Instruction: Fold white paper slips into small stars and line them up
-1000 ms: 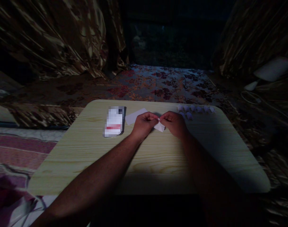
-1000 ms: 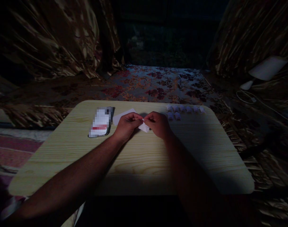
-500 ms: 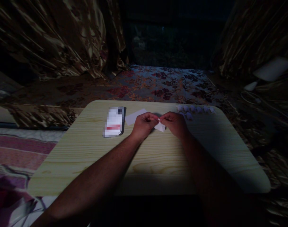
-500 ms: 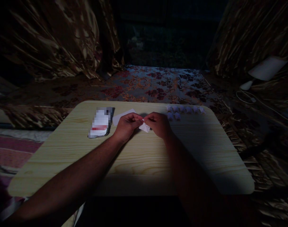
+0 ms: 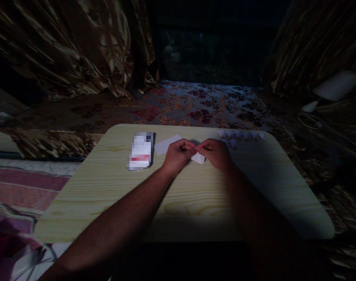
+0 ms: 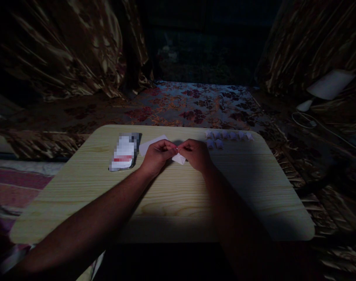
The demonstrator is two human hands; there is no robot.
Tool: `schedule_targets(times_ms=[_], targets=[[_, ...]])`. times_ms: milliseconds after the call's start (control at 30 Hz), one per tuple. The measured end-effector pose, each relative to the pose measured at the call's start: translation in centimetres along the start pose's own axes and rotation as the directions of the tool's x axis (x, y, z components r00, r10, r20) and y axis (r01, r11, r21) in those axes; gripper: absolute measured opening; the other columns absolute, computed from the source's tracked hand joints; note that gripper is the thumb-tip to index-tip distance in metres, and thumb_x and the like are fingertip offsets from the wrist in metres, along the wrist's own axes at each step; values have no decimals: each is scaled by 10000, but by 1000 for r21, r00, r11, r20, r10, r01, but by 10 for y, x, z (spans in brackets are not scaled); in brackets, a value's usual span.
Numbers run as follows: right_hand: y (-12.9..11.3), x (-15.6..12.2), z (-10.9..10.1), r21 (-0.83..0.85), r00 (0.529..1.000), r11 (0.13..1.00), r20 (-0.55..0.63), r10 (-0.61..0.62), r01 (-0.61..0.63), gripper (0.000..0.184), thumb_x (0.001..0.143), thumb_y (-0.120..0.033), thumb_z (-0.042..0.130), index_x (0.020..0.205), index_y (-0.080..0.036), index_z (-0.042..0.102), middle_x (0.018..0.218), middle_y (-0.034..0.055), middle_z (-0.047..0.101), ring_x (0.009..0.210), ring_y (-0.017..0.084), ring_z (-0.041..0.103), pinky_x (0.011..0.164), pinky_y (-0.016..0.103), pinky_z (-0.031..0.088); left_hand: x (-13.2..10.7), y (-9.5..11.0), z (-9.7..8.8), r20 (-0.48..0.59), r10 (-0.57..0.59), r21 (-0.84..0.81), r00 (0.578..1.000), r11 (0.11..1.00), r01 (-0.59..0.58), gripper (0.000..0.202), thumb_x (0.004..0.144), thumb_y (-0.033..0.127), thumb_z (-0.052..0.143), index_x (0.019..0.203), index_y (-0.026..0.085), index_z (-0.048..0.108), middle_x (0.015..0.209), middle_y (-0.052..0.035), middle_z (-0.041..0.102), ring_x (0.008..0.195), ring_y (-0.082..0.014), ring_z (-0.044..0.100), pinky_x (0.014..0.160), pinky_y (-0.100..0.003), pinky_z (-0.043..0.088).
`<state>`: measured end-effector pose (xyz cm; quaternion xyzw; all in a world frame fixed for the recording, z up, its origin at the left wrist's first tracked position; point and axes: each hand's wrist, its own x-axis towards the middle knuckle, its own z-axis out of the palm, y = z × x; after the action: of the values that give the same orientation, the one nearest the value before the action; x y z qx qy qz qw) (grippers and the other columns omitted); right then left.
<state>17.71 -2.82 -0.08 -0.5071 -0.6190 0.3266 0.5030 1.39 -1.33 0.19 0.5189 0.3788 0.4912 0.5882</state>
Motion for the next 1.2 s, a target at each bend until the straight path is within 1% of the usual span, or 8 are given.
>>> schedule_targets(times_ms=[133, 267, 400, 467, 567, 733, 967, 1200], targets=[[-3, -1, 0, -11, 1000, 1000, 21, -10, 10, 120, 744, -312, 698, 753, -193, 707, 646, 2, 687, 581, 132, 607, 530, 230, 431, 0, 1, 0, -10, 6, 17, 1000, 1000, -6, 177, 650, 243, 781, 759, 152, 677, 626, 7, 636, 493, -70, 470, 477, -208, 318], [-6, -2, 2, -49, 1000, 999, 28, 1, 1, 129, 745, -319, 692, 739, -190, 701, 648, 5, 692, 587, 136, 612, 537, 232, 436, 0, 3, 1, -30, 26, 26, 999, 999, -25, 187, 643, 221, 773, 777, 155, 660, 622, 15, 626, 503, -74, 479, 492, -207, 337], [-4, -1, 3, 25, 1000, 999, 13, 27, -27, 153, 727, -331, 707, 802, -198, 695, 710, 18, 715, 631, 154, 641, 581, 254, 476, -1, 5, 1, -45, 76, 29, 996, 997, -74, 190, 654, 219, 762, 791, 165, 642, 636, 22, 621, 534, -82, 506, 531, -215, 380], [-3, -1, 4, 65, 998, 996, 26, 53, -54, 169, 722, -326, 705, 830, -196, 691, 717, 19, 715, 623, 154, 640, 575, 257, 477, -1, 7, 1, -68, 107, 23, 992, 994, -106, 192, 662, 218, 756, 799, 173, 630, 638, 29, 615, 541, -82, 506, 541, -216, 387], [-5, -2, 4, 47, 995, 995, 50, 89, -91, 136, 720, -313, 685, 777, -190, 672, 641, 0, 675, 566, 141, 602, 520, 242, 430, -1, 8, 2, -105, 138, 24, 985, 990, -136, 196, 665, 219, 752, 802, 183, 616, 635, 35, 603, 546, -83, 503, 544, -217, 387], [-9, -4, 6, -32, 998, 998, 12, 57, -57, 120, 722, -306, 662, 699, -190, 646, 559, -29, 595, 505, 110, 501, 471, 228, 333, -3, 10, 4, -107, 151, 49, 983, 988, -147, 194, 673, 235, 749, 798, 182, 610, 639, 33, 593, 554, -87, 503, 542, -219, 384], [-10, -5, 8, -9, 997, 998, -16, 70, -70, 112, 716, -295, 661, 692, -187, 646, 564, -27, 592, 512, 111, 488, 481, 232, 333, -5, 12, 6, -115, 173, 72, 978, 984, -166, 182, 683, 228, 741, 796, 184, 606, 644, 31, 590, 558, -88, 502, 541, -221, 381], [-13, -6, 8, 65, 996, 994, -11, 85, -84, 113, 694, -285, 674, 657, -184, 640, 565, -25, 602, 524, 116, 509, 501, 236, 356, -6, 14, 8, -133, 190, 67, 973, 981, -182, 190, 672, 220, 733, 787, 189, 584, 631, 37, 578, 550, -87, 495, 539, -223, 383]])
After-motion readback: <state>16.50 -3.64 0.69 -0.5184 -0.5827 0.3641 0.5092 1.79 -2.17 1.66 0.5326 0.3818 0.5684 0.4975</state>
